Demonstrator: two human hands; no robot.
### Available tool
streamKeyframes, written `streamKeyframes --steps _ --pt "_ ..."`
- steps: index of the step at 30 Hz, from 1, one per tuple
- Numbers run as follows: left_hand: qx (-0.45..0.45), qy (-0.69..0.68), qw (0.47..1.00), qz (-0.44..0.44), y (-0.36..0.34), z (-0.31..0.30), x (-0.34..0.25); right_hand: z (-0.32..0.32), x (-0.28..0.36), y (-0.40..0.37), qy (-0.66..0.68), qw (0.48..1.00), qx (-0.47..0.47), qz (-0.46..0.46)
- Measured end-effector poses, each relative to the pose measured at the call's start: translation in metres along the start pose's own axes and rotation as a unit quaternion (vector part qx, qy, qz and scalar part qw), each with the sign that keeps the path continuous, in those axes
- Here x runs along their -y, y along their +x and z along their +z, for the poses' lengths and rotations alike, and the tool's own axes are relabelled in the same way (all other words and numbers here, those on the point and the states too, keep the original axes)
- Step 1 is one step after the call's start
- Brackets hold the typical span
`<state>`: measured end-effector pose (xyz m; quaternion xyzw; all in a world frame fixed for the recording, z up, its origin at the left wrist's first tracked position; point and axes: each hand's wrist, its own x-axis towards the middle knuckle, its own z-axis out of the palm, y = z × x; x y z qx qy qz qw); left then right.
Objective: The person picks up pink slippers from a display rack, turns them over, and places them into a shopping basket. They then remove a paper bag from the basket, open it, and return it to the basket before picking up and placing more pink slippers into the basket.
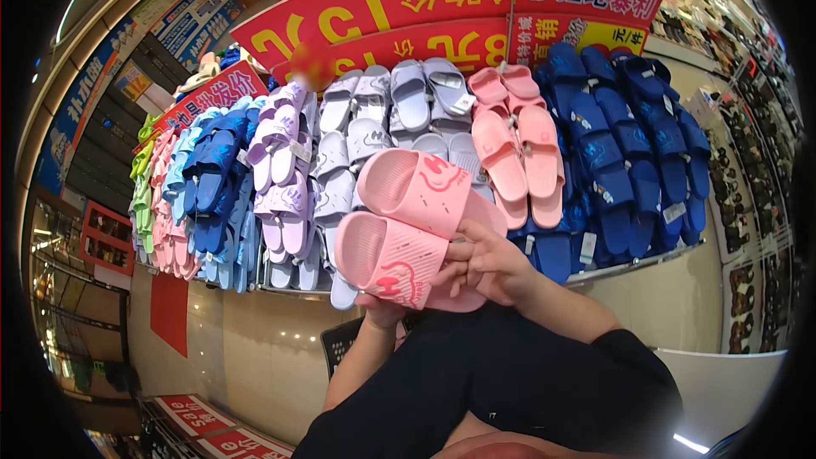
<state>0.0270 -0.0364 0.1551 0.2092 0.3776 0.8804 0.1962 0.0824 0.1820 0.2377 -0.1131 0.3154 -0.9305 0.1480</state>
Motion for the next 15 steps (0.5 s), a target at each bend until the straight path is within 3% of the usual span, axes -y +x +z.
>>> streamKeyframes --steps 5,8,11,12,13,15 --pt "0.007 -0.034 0.999 0.016 0.013 0.027 -0.029 0.005 -0.006 0.014 0.054 0.998 0.013 0.028" --pt "-0.048 -0.020 0.998 0.020 0.015 0.014 -0.027 0.006 -0.005 0.021 0.012 0.999 -0.027 0.035" --pt "-0.084 -0.202 0.974 -0.057 0.033 0.014 -0.042 0.011 -0.004 0.025 -0.037 0.997 -0.054 0.047" --pt "0.024 -0.222 0.970 -0.094 0.040 0.002 -0.046 0.016 -0.003 0.026 -0.004 0.999 -0.023 0.046" --pt "-0.045 -0.290 0.951 -0.097 0.042 -0.003 -0.043 0.020 -0.005 0.027 0.031 0.999 -0.010 0.042" --pt "-0.057 -0.339 0.934 -0.097 0.050 -0.013 -0.040 0.029 -0.003 0.027 0.026 0.997 -0.045 0.054"
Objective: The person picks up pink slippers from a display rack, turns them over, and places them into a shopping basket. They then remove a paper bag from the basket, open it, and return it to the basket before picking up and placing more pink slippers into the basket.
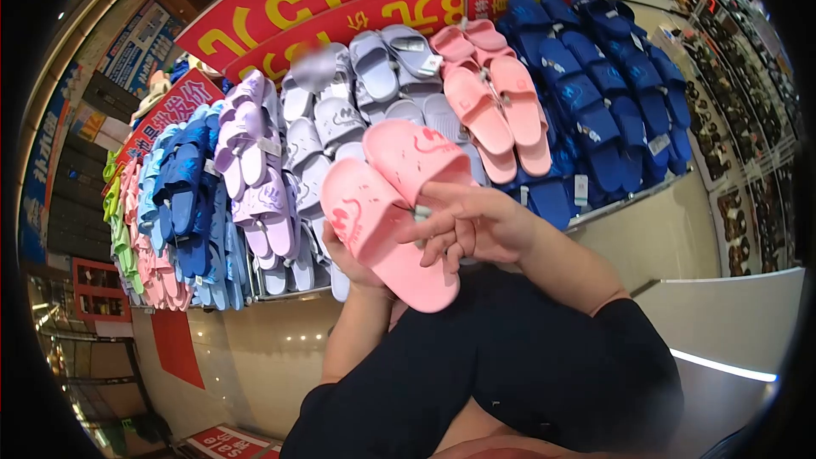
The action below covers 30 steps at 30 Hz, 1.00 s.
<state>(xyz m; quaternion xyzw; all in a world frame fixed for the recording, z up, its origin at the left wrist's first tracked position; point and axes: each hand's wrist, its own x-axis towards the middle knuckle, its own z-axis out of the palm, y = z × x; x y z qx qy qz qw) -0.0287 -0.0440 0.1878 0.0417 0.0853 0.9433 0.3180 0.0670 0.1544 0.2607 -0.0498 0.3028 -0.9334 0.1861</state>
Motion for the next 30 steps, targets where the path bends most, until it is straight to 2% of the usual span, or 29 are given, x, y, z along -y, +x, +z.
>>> streamKeyframes --steps 2,3,4,6,7,9,10,12,14,16,18,20,21,23,25,27,30 --pt "-0.017 0.022 1.000 -0.004 0.005 0.031 0.004 0.014 0.012 -0.008 -0.052 0.997 -0.046 -0.034" --pt "0.022 0.061 0.997 -0.031 0.009 0.018 -0.003 0.014 0.018 -0.015 -0.133 0.983 -0.086 -0.096" --pt "0.056 0.047 0.997 -0.025 0.014 0.030 -0.002 0.009 0.027 -0.022 -0.217 0.955 -0.122 -0.159" --pt "-0.016 0.092 0.995 0.020 0.023 0.027 -0.008 -0.033 0.023 -0.022 -0.251 0.883 -0.215 -0.334" --pt "0.008 0.102 0.995 0.014 0.028 0.024 -0.013 -0.057 0.020 -0.022 -0.223 0.866 -0.263 -0.362" --pt "0.058 0.120 0.991 0.001 0.036 0.021 -0.019 -0.093 -0.005 -0.018 -0.181 0.901 -0.242 -0.311" --pt "0.044 0.119 0.992 0.012 0.039 0.022 -0.018 -0.099 -0.013 -0.019 -0.162 0.916 -0.231 -0.286" --pt "0.017 0.113 0.993 0.034 0.046 0.026 -0.014 -0.095 -0.036 -0.017 -0.150 0.965 -0.129 -0.172" --pt "0.013 0.110 0.993 0.044 0.052 0.027 -0.008 -0.094 -0.061 -0.008 -0.205 0.966 -0.112 -0.108" --pt "0.009 0.115 0.992 0.044 0.056 0.030 -0.001 -0.085 -0.064 0.008 -0.329 0.931 -0.074 -0.140" --pt "0.023 0.122 0.992 0.030 0.057 0.033 0.006 -0.082 -0.068 0.021 -0.426 0.896 -0.022 -0.128" --pt "0.030 0.124 0.991 0.024 0.058 0.037 0.013 -0.089 -0.072 0.035 -0.501 0.861 0.046 -0.072" --pt "0.027 0.123 0.992 0.025 0.057 0.040 0.017 -0.089 -0.080 0.037 -0.529 0.823 0.055 -0.197" --pt "0.024 0.119 0.992 0.031 0.055 0.040 0.018 -0.096 -0.089 0.034 -0.517 0.843 0.077 -0.126" --pt "0.023 0.112 0.992 0.045 0.051 0.035 0.009 -0.083 -0.075 0.027 -0.496 0.866 0.070 -0.015" --pt "0.034 0.099 0.990 0.093 0.047 0.032 -0.005 -0.065 -0.039 0.009 -0.464 0.875 0.033 0.133" --pt "0.070 0.087 0.981 0.157 0.037 0.031 -0.028 -0.068 -0.021 -0.013 -0.225 0.961 0.092 0.135"
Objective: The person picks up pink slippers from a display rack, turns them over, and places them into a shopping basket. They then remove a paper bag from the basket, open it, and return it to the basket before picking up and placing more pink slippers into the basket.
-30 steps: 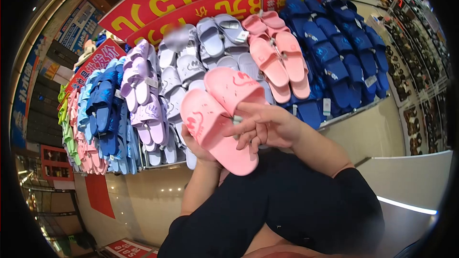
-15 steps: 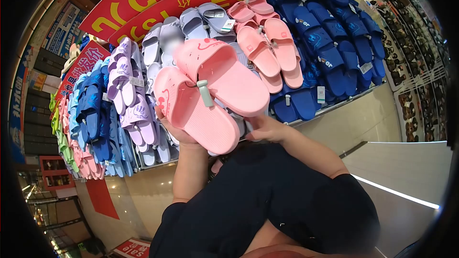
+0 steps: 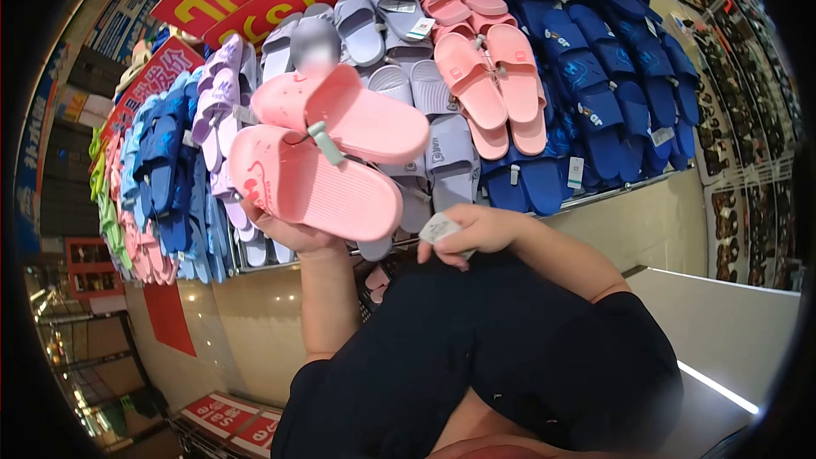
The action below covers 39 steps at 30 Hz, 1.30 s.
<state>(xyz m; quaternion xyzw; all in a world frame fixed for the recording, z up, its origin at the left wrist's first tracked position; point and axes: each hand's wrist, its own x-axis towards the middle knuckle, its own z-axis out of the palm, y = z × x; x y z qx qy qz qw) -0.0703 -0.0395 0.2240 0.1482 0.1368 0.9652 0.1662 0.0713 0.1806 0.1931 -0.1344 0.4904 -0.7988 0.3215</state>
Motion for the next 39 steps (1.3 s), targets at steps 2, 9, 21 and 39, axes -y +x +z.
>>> streamKeyframes --steps 2,9,21,39 --pt "-0.024 0.024 0.998 0.044 -0.005 -0.012 -0.012 0.003 0.015 -0.011 0.145 0.988 0.043 -0.043" --pt "-0.062 0.061 0.993 0.077 -0.038 -0.035 -0.024 0.006 0.053 0.012 0.352 0.913 0.130 -0.163" --pt "-0.083 0.044 0.994 0.060 -0.046 -0.040 -0.024 0.003 0.049 0.013 0.134 0.975 -0.098 -0.148" --pt "-0.045 0.012 0.999 0.017 -0.053 -0.016 -0.022 -0.020 0.044 0.005 -0.364 0.859 -0.336 -0.127"
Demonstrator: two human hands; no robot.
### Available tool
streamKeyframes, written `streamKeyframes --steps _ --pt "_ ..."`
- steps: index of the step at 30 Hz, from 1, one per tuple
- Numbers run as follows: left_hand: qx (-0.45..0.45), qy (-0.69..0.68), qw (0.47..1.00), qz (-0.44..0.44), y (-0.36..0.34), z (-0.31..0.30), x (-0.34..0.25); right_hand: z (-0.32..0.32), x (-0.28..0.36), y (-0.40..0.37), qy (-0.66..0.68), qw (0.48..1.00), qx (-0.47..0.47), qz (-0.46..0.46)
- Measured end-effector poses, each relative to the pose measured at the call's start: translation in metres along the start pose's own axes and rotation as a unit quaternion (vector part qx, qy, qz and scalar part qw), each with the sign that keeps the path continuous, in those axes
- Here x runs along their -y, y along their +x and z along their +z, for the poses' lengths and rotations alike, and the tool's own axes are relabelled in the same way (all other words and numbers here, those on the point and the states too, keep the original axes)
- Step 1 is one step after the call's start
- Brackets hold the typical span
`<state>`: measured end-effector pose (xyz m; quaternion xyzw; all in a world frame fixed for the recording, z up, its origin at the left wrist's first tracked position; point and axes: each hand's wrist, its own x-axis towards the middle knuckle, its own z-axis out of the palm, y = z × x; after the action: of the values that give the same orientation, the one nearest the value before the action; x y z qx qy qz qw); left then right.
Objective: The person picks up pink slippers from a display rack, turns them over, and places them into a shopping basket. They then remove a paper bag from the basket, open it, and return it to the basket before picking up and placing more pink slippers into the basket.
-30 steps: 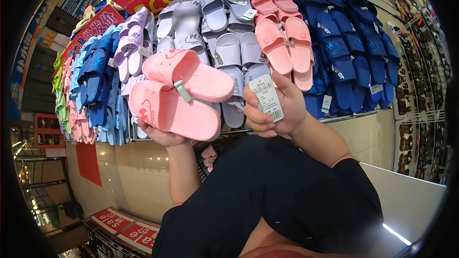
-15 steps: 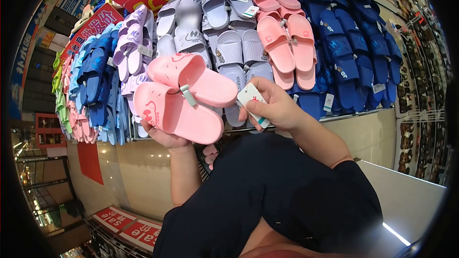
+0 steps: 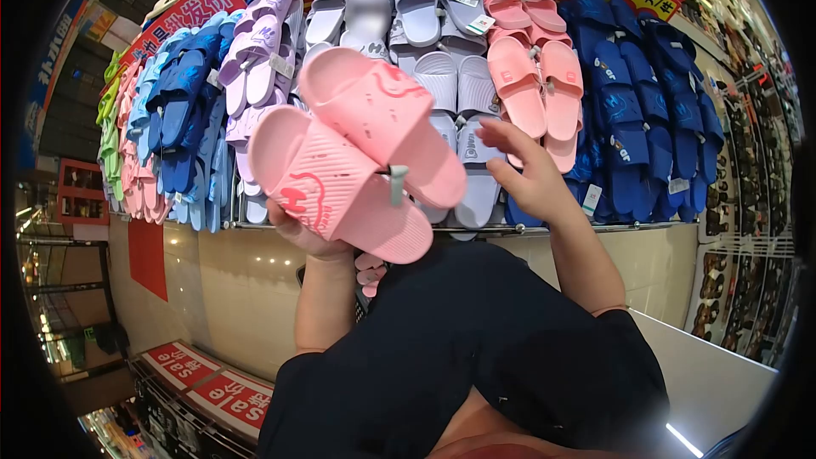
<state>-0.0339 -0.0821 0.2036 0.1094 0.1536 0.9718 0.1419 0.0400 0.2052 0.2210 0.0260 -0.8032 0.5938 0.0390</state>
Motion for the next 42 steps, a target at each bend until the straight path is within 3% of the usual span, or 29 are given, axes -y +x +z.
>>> streamKeyframes --steps 2,5,6,9,10,13,17,21,22,25,27,29,30,32,36,42 --pt "-0.024 -0.003 1.000 -0.020 -0.006 -0.003 0.009 0.019 -0.018 0.004 0.256 0.963 0.056 0.059" --pt "-0.014 -0.071 0.997 -0.032 -0.013 -0.012 0.035 0.047 -0.054 -0.001 0.468 0.869 0.117 0.111" --pt "-0.058 0.025 0.998 -0.019 -0.014 -0.005 0.038 0.052 -0.066 -0.006 0.547 0.818 0.113 0.135" --pt "-0.134 0.199 0.969 -0.061 -0.012 -0.012 0.040 0.061 -0.081 -0.022 0.575 0.801 0.049 0.161" --pt "-0.191 0.172 0.964 -0.060 -0.013 -0.022 0.041 0.065 -0.081 -0.027 0.590 0.789 0.015 0.169" --pt "-0.192 0.316 0.928 -0.030 -0.017 -0.041 0.035 0.067 -0.075 -0.030 0.588 0.789 -0.001 0.178" --pt "-0.262 0.331 0.903 -0.083 -0.044 -0.050 0.029 0.069 -0.065 -0.025 0.524 0.839 -0.005 0.150" --pt "-0.338 0.406 0.839 -0.134 -0.088 -0.061 0.031 0.070 -0.064 -0.027 0.454 0.884 -0.001 0.111" --pt "-0.313 0.455 0.813 -0.182 -0.097 -0.060 0.030 0.069 -0.063 -0.027 0.435 0.894 0.005 0.105" --pt "-0.184 0.460 0.841 -0.215 -0.126 -0.068 0.051 0.069 -0.063 -0.025 0.375 0.924 0.038 0.069" --pt "-0.148 0.461 0.857 -0.173 -0.128 -0.051 0.064 0.074 -0.054 -0.024 0.349 0.930 0.085 0.080" --pt "-0.168 0.426 0.881 -0.118 -0.122 -0.051 0.092 0.067 -0.060 -0.017 0.315 0.936 0.140 0.076" --pt "-0.208 0.423 0.873 -0.128 -0.120 -0.048 0.101 0.065 -0.069 -0.016 0.243 0.954 0.159 0.078" --pt "-0.217 0.415 0.868 -0.164 -0.124 -0.059 0.098 0.076 -0.077 -0.023 0.259 0.949 0.152 0.097" --pt "-0.214 0.399 0.872 -0.185 -0.174 -0.090 0.065 0.132 -0.080 -0.063 0.276 0.943 0.135 0.125" --pt "-0.208 0.371 0.874 -0.234 -0.303 -0.131 -0.026 0.263 -0.057 -0.163 0.259 0.944 0.102 0.178"
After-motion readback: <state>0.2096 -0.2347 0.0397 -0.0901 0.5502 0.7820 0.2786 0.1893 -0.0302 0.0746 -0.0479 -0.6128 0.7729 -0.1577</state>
